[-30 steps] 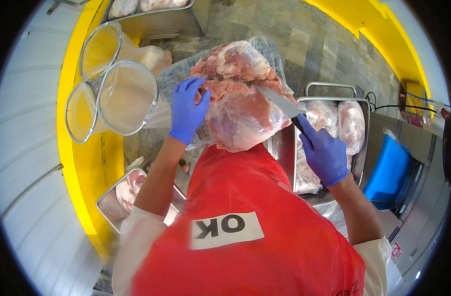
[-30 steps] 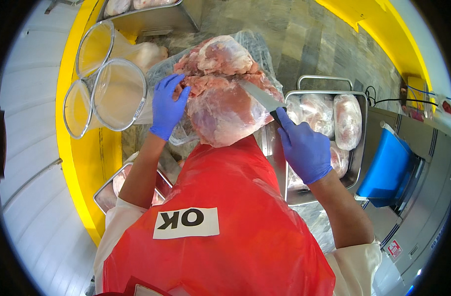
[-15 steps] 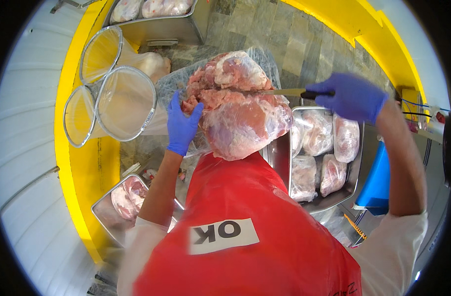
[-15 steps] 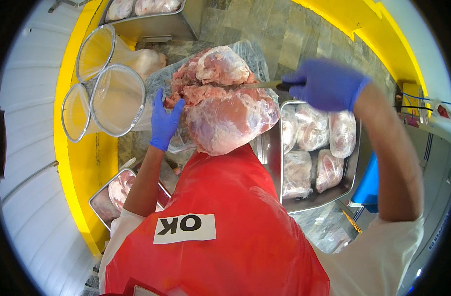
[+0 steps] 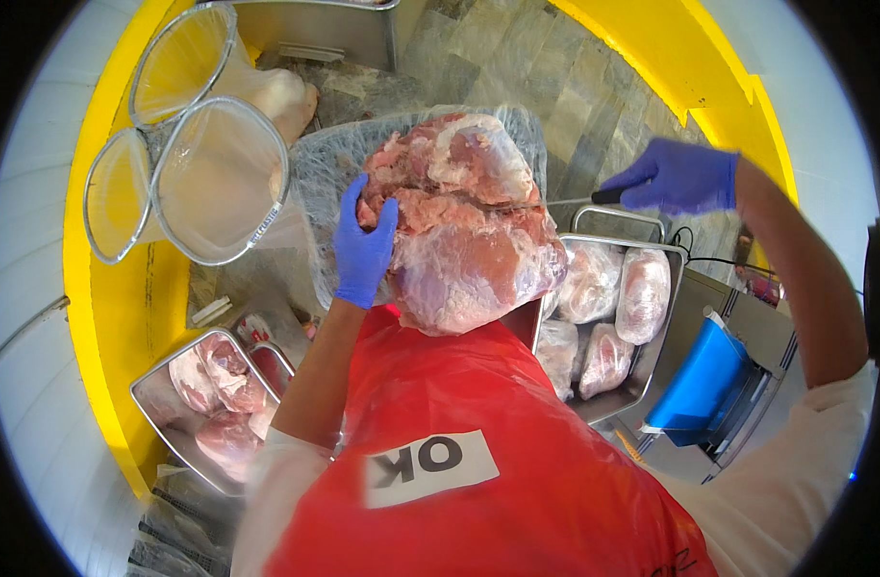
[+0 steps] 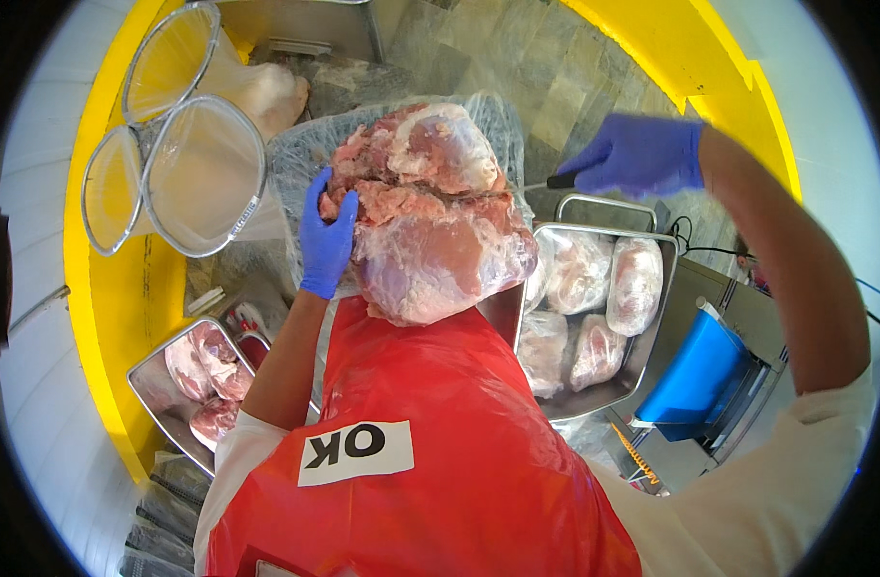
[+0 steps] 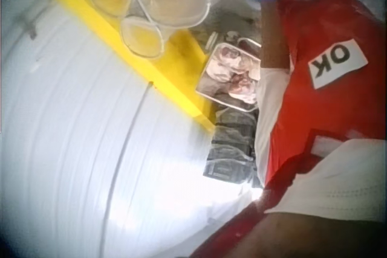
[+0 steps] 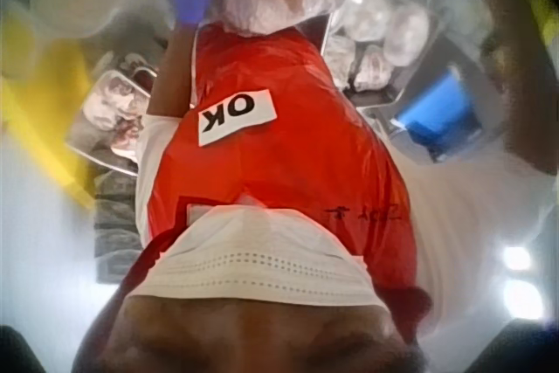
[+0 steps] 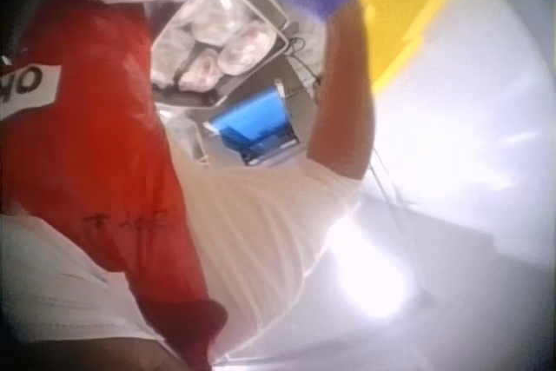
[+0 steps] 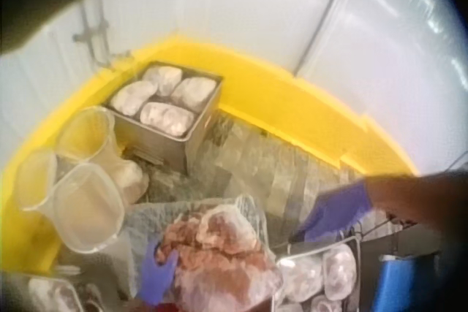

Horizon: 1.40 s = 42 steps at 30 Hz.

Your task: The person uses a knife to trim fat and separate portions from a large piece of raw meat on a cutting board. Trimmed pieces are placed into a nearby bucket, and larger cuts are set aside in a metal tray.

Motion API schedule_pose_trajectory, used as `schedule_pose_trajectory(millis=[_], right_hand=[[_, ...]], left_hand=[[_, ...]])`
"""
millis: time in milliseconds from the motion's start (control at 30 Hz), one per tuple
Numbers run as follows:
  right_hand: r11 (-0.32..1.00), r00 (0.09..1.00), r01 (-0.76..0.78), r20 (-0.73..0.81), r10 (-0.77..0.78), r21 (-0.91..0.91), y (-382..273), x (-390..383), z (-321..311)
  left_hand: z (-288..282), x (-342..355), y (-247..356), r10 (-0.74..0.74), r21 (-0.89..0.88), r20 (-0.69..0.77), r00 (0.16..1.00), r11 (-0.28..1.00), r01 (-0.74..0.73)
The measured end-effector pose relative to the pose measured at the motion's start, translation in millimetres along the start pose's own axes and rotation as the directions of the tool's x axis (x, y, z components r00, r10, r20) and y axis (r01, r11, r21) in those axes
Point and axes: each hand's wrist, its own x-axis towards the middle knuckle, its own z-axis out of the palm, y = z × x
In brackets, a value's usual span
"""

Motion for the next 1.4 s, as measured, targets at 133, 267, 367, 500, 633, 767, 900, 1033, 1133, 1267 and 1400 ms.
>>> schedule_pose_trajectory(millis=[133,267,367,500,633,767,900,1033,1133,1267,1400], right_hand=[[0.973,0.896,0.18,-0.383,-0.224,-0.146,5,-7,102],[0.984,0.815,-0.039,-0.575,-0.069,-0.174,-23,-30,181],[0.986,0.738,-0.079,-0.674,-0.042,-0.148,-18,-19,242],[0.999,0.674,-0.029,-0.739,-0.01,-0.04,-21,-21,267],[0.993,0.781,-0.033,-0.622,-0.045,-0.114,-21,-71,187],[0.991,0.875,-0.075,-0.484,0.011,-0.114,-48,-102,98],[0.973,0.964,-0.112,-0.261,0.057,-0.2,-83,-81,18],[0.946,0.973,-0.217,-0.133,0.189,-0.24,-114,-64,-6],[0.951,0.98,-0.171,-0.141,0.138,-0.258,-113,-64,9],[0.943,0.95,-0.087,-0.31,-0.018,-0.321,-97,-67,64],[0.945,0.913,-0.073,-0.403,-0.065,-0.319,-88,-67,89]], left_hand=[[-2,0,5,0.001,0.03,0.02,1.0,1.0,-0.001],[-6,1,12,-0.034,0.011,0.068,0.997,0.999,0.033],[-6,4,0,0.052,0.087,0.045,0.998,0.995,-0.055],[-8,5,8,0.029,0.113,0.044,0.999,0.993,-0.034],[-6,4,-4,0.015,0.017,0.05,0.999,1.0,-0.016],[-8,4,-4,-0.024,0.035,0.059,0.998,0.999,0.022],[-13,1,3,-0.11,0.119,0.038,0.993,0.987,0.104],[-19,4,26,-0.256,0.151,0.117,0.96,0.96,0.237],[-18,2,17,-0.237,0.084,0.089,0.967,0.97,0.229],[-20,0,12,-0.18,0.068,0.097,0.979,0.982,0.174],[-17,0,5,-0.101,0.119,0.082,0.992,0.989,0.091]])
